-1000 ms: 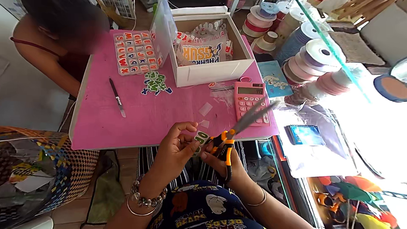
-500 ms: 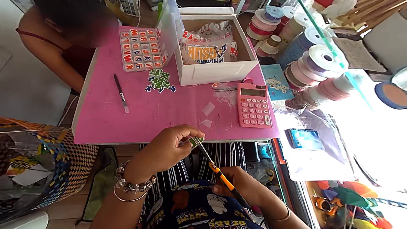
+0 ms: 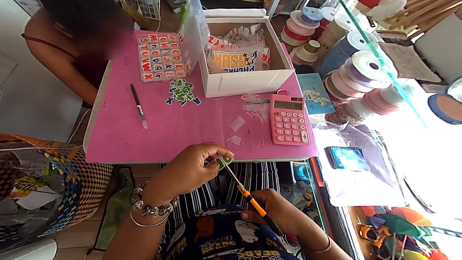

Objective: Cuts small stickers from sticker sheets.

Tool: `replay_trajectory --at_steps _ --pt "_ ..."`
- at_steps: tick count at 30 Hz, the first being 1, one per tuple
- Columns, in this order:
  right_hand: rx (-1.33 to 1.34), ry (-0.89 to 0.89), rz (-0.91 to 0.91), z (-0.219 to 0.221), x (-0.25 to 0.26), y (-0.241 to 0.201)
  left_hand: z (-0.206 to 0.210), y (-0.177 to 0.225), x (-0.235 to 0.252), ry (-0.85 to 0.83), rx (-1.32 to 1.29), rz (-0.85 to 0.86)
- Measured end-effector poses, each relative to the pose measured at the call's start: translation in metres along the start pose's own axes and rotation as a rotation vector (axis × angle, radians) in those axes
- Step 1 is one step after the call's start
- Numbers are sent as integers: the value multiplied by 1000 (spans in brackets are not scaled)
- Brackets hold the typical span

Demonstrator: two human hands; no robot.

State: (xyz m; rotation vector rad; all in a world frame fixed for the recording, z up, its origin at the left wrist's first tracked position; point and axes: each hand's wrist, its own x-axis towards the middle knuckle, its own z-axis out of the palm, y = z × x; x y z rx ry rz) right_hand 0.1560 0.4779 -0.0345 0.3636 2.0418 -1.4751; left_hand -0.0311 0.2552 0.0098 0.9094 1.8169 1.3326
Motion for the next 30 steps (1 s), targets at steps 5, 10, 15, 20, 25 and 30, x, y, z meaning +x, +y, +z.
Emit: replay_trajectory --at_steps 5,10,15,20,25,30 --pt "1 6 -13 0 1 1 0 0 0 -9 -2 4" --pt "-5 11 -11 1 2 2 0 0 -2 -3 -7 -6" --pt "-6 31 -5 1 1 2 0 2 -1 -13 -6 -21" --pt "-44 42 61 0 3 3 -6 4 2 45 88 -31" --pt "-76 54 100 1 3 5 -48 5 30 372 449 -71" --pt "-127 57 106 3 2 3 -94 1 74 421 701 -210"
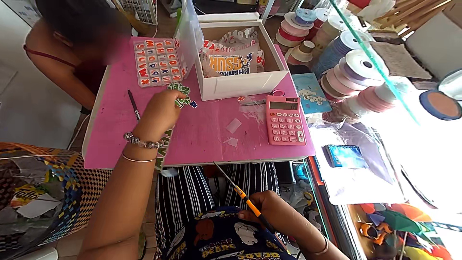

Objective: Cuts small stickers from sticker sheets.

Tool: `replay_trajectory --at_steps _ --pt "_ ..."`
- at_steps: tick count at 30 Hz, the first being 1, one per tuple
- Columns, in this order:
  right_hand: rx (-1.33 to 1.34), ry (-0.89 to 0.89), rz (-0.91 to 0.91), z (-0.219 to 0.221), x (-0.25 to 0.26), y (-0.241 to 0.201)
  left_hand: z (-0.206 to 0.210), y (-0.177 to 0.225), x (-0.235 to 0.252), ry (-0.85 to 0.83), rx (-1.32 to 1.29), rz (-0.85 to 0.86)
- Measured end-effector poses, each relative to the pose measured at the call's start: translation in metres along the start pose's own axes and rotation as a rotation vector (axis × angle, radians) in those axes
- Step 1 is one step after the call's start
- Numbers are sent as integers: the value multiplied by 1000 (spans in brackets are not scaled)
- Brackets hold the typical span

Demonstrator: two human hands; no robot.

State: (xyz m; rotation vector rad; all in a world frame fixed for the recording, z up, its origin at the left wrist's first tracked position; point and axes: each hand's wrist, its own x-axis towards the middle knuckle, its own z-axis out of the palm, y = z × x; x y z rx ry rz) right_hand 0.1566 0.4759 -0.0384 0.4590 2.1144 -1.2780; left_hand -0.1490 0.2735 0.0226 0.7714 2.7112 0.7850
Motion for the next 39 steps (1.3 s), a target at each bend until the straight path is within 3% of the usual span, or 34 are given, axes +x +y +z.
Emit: replay_trajectory --at_steps 4,10,14,17,20,27,39 --pt "-3 5 11 -2 -3 1 5 -10 11 44 84 62" --pt "32 12 23 -5 -3 -3 1 -13 3 107 12 -73" --pt "35 11 -29 -6 0 -2 0 -5 -31 146 -271 -12" --pt "10 -12 -32 -8 4 -3 11 6 -63 30 -541 155" --pt "10 -32 -14 -11 8 -3 24 10 -71 -161 -715 158" --pt "82 -58 7 -9 15 -7 39 9 -66 -498 -669 162" --pt "133 0 -35 -3 20 -15 41 23 -70 -457 -693 98"
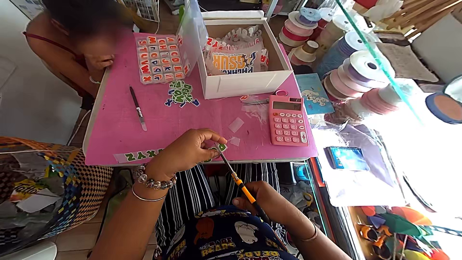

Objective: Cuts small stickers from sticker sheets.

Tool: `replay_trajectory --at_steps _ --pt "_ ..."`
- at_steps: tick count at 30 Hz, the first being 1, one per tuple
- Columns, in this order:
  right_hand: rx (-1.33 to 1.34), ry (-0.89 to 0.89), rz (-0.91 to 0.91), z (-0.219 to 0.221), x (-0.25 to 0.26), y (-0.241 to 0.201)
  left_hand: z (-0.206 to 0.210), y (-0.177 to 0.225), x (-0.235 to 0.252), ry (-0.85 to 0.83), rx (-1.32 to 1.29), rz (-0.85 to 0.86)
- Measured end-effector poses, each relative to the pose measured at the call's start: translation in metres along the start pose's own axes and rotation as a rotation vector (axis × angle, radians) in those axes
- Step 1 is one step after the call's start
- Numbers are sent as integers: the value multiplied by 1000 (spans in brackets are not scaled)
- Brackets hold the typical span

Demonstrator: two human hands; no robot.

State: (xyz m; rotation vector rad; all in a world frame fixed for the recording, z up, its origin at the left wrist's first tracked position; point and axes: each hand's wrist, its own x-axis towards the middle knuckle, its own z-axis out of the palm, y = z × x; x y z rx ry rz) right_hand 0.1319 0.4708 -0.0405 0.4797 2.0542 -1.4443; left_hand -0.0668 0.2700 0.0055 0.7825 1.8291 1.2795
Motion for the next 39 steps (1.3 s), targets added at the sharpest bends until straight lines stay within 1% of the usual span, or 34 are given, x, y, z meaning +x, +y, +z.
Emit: replay_trajectory --at_steps 9,17,19,22,23,25,27,29,33,35,37,38,39 --pt "-17 11 13 0 1 -1 2 3 1 0 23 -20" --pt "-26 51 37 2 5 3 -1 1 3 -35 74 -19" --pt "-35 49 47 0 5 6 -6 0 2 25 129 28" --pt "-78 59 76 0 1 9 -22 5 9 254 325 65" --pt "-99 62 82 0 0 9 -32 5 15 314 401 54" --pt "-124 64 90 1 -2 9 -51 7 30 381 522 3" --pt "-130 64 87 2 -3 8 -64 5 41 415 605 -12" --pt "-133 64 89 2 -5 7 -72 3 48 416 671 8" --pt "-148 62 97 2 -8 8 -78 4 50 401 760 20" --pt "-125 75 89 2 -9 7 -78 7 46 406 737 13" --pt "-28 155 19 5 -10 5 -68 15 33 426 634 29" --pt "56 220 -67 8 -10 5 -58 20 22 429 543 61" --pt "160 286 -195 12 -8 3 -43 22 11 438 409 133"
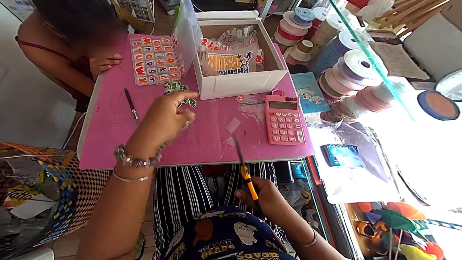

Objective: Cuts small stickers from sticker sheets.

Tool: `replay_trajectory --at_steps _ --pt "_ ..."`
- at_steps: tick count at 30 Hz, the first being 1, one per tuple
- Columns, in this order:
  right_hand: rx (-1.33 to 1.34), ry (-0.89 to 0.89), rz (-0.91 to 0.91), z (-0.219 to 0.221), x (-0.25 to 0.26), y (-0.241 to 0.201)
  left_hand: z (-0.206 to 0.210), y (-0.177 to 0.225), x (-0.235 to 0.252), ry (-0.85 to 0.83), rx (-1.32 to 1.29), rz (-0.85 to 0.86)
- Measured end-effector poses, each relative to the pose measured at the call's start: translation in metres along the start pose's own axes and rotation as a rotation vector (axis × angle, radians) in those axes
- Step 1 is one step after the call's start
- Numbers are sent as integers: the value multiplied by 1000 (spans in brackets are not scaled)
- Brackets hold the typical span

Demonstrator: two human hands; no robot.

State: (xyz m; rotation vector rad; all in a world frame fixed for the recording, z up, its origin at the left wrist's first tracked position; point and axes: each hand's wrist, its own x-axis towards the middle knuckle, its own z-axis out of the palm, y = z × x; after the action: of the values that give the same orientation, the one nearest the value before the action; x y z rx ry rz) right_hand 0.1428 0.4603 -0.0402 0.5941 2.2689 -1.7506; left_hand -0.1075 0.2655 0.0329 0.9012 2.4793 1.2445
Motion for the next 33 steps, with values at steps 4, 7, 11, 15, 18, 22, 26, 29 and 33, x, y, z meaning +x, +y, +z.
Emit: replay_trajectory --at_steps 4,7,11,15,18,22,26,29,33 --pt "326 121 -460 18 17 -17 40 23 -39 -110 -424 73" --pt "430 175 -533 29 26 -30 65 31 -56 -149 -589 46" --pt "461 223 -519 35 30 -33 80 29 -68 -64 -765 25" --pt "531 281 -483 38 29 -32 88 22 -73 -100 -840 -19" --pt "488 187 -454 29 27 -24 88 17 -75 -95 -753 3" --pt "179 -200 -257 -4 14 -5 67 11 -73 -80 -709 -17" --pt "-108 -354 44 -21 0 6 45 7 -71 -146 -583 -22" --pt "-149 -393 96 -22 -5 11 40 10 -69 -223 -454 -23" --pt "-142 -385 78 -23 -8 7 43 15 -66 -338 -399 -22"
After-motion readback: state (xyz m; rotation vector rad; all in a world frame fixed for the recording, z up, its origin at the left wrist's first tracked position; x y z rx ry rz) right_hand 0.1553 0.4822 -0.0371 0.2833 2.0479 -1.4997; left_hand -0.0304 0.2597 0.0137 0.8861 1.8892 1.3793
